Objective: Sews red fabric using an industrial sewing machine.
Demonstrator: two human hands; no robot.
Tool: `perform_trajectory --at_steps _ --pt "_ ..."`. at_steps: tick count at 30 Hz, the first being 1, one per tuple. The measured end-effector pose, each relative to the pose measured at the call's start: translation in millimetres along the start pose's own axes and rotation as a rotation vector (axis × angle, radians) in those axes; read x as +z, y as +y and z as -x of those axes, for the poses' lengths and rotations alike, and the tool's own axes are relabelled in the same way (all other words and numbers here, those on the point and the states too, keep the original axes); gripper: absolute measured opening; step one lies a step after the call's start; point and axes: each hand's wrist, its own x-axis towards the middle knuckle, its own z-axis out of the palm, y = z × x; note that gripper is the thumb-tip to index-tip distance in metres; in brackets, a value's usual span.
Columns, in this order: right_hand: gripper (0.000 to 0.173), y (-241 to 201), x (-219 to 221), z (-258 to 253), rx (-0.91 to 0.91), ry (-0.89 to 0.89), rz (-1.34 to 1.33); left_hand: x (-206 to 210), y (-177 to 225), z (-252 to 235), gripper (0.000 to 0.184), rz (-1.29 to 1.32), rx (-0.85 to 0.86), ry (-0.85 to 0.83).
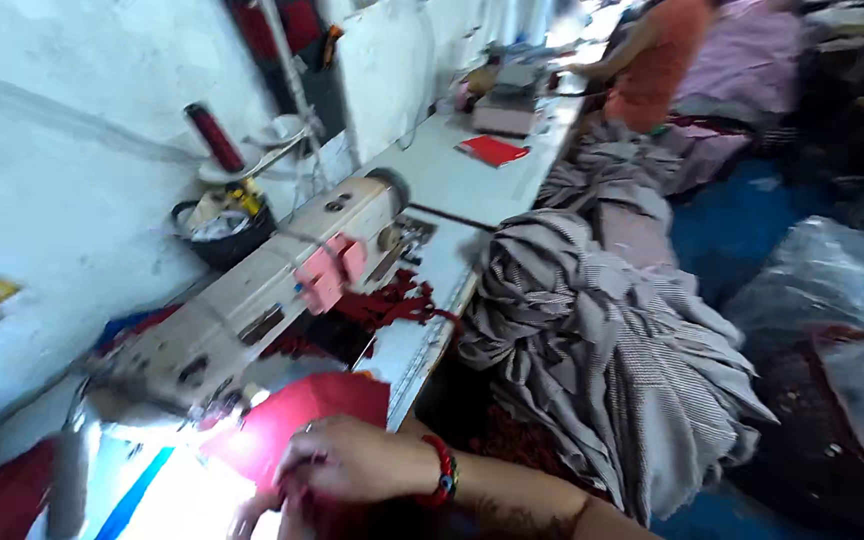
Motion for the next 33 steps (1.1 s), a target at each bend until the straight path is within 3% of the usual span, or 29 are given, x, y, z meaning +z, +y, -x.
perform_trajectory --at_steps 4,6,8,10,13,16,17,19,22,33 --pt "0.014 -1.6 -26.4 1.0 0.057 -0.212 -0.149 -10.5 -1.3 0.2 0.017 0.084 0.025 -0.148" --pt "0.022 6.9 -45.3 -1.0 0.046 -0.318 -0.287 -27.5 -4.1 -2.6 0.022 -0.042 0.049 -0.235" --pt "0.027 13.4 -57.3 -12.0 0.064 -0.345 -0.411 -40.3 -14.6 -14.9 0.024 -0.266 0.083 -0.194" --pt "0.020 21.0 -51.6 -27.6 0.137 -0.313 -0.477 -47.9 -41.6 -34.3 0.026 -0.441 0.124 -0.140" --pt "0.009 29.3 -25.1 -52.2 0.274 -0.314 -0.527 -56.1 -79.7 -50.7 0.034 -0.644 0.134 -0.209" --pt "0.013 32.6 -9.0 -67.3 0.334 -0.434 -0.634 -55.0 -74.8 -37.3 0.030 -0.714 0.136 -0.208" --pt "0.013 34.0 -3.8 -70.7 0.351 -0.439 -0.579 -54.0 -71.4 -29.5 0.030 -0.716 0.110 -0.206" --pt "0.009 39.0 12.9 -77.6 0.370 -0.365 -0.218 -52.2 -72.2 -17.0 0.034 -0.713 0.075 -0.187" --pt "0.016 64.0 40.6 -80.5 0.334 -0.259 0.177 -50.1 -76.6 -9.6 0.037 -0.704 0.047 -0.168" --pt "0.014 78.6 58.8 -75.4 0.291 -0.113 0.335 -50.1 -76.6 -11.4 0.036 -0.712 0.022 -0.178"
